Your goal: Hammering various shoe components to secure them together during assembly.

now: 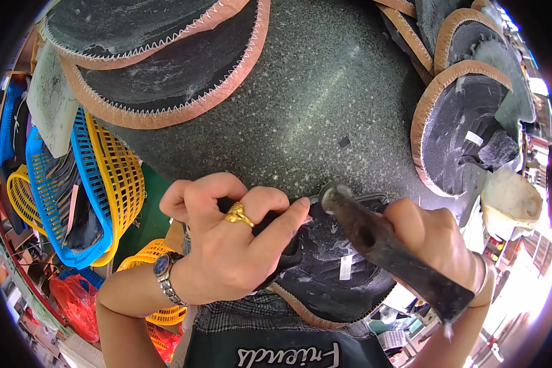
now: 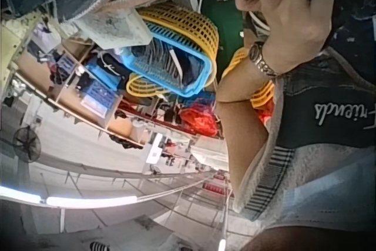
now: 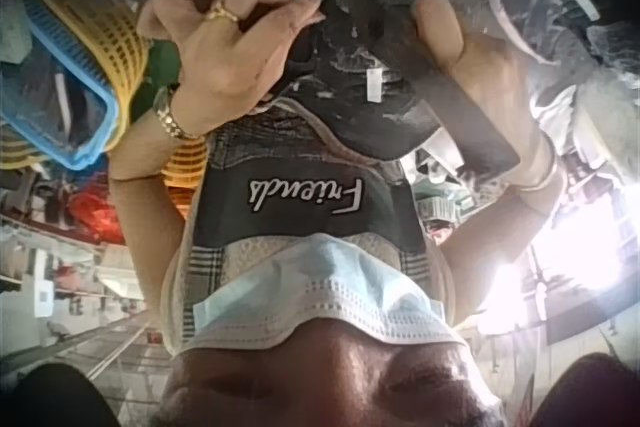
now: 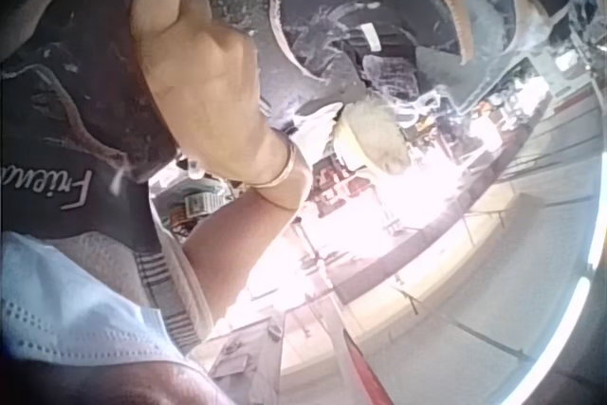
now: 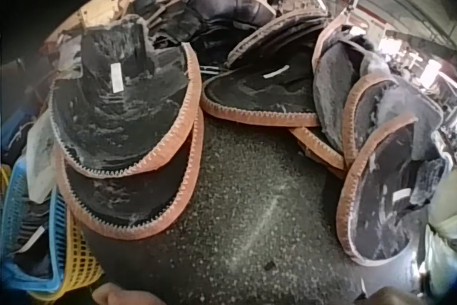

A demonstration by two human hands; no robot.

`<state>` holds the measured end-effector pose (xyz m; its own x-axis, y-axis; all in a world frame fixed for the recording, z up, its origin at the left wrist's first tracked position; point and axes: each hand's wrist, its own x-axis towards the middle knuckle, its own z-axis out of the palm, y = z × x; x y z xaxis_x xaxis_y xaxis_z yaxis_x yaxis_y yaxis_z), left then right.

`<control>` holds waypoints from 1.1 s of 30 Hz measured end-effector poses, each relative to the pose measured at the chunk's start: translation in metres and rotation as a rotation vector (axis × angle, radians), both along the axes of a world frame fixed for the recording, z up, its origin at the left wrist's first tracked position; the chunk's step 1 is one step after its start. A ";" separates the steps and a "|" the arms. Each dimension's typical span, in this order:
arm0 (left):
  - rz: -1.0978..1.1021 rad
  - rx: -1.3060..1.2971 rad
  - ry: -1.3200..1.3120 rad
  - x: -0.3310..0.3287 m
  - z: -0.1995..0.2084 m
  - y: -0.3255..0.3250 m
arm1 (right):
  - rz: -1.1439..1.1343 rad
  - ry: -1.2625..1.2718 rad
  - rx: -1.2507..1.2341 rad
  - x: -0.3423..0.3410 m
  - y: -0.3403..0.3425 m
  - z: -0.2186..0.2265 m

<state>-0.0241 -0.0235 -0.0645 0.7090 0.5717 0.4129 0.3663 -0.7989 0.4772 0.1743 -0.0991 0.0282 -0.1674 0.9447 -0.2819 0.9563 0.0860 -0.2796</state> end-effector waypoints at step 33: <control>0.176 -0.069 0.048 0.009 0.005 -0.034 | 0.013 0.268 0.124 0.012 0.002 -0.012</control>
